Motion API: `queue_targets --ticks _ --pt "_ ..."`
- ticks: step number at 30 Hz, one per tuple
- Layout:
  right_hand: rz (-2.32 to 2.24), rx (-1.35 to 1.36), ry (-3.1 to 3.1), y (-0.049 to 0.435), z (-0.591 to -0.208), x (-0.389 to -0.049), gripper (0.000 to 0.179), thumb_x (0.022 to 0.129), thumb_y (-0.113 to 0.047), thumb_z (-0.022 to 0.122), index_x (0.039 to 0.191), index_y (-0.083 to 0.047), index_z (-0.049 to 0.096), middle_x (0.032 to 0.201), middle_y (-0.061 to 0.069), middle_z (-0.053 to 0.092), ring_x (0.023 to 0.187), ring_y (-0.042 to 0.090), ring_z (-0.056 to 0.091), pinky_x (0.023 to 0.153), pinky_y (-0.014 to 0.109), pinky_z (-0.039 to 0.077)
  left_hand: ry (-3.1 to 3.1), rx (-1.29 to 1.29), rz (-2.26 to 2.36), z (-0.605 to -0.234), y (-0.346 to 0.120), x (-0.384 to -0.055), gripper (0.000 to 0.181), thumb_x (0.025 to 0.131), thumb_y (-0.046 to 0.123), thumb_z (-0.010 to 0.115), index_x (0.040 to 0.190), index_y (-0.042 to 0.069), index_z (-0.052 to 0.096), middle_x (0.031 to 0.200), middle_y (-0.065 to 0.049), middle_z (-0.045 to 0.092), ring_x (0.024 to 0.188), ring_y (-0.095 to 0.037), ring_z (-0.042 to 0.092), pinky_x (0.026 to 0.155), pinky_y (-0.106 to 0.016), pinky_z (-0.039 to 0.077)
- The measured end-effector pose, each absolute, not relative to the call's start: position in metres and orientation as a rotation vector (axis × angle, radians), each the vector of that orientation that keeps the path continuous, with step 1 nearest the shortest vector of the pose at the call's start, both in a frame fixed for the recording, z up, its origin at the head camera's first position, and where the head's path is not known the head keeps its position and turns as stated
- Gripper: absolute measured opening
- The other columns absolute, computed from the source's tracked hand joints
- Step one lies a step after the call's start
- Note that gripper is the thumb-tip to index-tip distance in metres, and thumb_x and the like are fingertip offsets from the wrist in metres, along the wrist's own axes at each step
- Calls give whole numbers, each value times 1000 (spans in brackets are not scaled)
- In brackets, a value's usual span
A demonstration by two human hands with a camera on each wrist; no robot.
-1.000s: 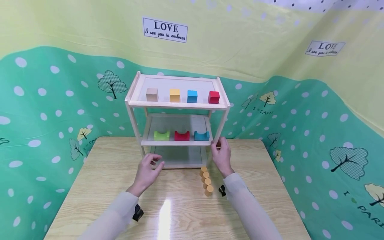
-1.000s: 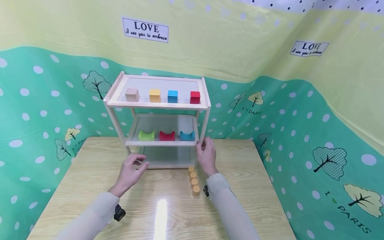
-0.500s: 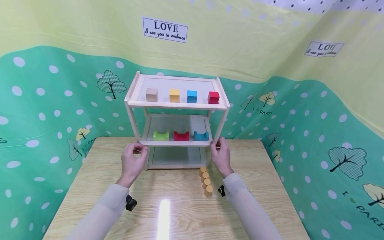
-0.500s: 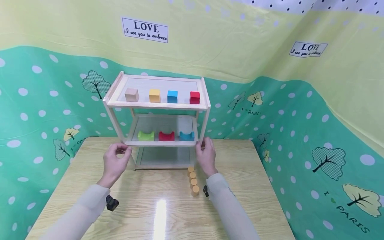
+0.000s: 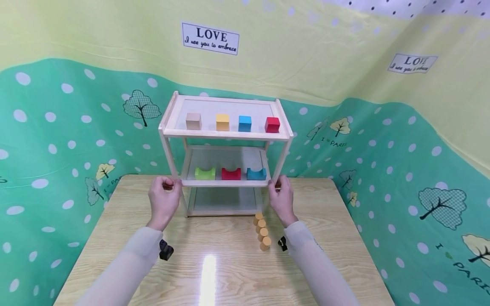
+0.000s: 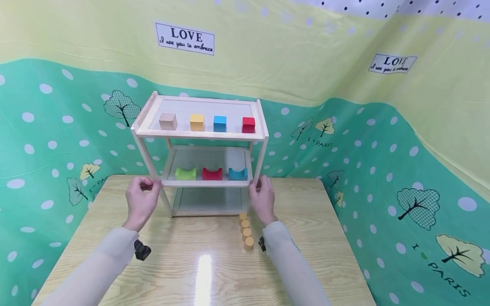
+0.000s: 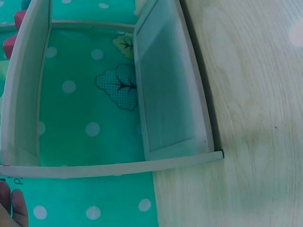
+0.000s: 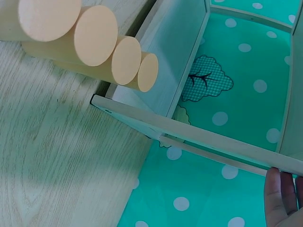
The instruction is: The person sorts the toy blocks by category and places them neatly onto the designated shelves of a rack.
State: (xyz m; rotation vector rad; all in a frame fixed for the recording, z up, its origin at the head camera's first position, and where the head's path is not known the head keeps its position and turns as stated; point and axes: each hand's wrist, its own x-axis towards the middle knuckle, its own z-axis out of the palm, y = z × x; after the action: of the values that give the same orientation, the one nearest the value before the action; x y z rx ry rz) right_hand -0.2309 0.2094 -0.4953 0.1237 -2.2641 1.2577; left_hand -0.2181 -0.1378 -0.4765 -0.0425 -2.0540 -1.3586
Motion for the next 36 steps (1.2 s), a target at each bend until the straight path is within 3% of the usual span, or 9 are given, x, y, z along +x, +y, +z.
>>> queue_targets --ticks 5,12,20,36 --pt "1257 122 -2258 209 -496 -231 8 93 -15 55 98 -8 54 89 4 53 79 16 56 67 32 55 -2068 -10 -1354 -476 -139 -222 19 82 3 68 88 -4 52 84 -14 54 75 -25 53 68 -21 42" --pt "1239 141 -2252 208 -494 -231 9 93 -14 56 98 -7 54 89 6 54 79 18 56 67 31 56 -2119 8 -1399 -476 -139 -226 23 84 3 67 104 -4 57 93 -13 58 82 -22 54 74 -35 50" --pt "1238 131 -2260 208 -492 -230 10 94 -15 55 99 -7 54 90 6 54 81 18 57 67 32 55 -2104 -10 -1498 -481 -137 -229 20 85 -1 64 102 -6 56 90 -15 58 78 -20 55 68 -15 48" --pt "1269 110 -2362 213 -492 -226 20 98 -27 52 106 -9 53 98 5 53 86 18 56 72 34 56 -2125 -67 -1497 -487 -137 -230 19 90 2 57 106 -6 51 96 -15 52 85 -21 52 74 -19 47"
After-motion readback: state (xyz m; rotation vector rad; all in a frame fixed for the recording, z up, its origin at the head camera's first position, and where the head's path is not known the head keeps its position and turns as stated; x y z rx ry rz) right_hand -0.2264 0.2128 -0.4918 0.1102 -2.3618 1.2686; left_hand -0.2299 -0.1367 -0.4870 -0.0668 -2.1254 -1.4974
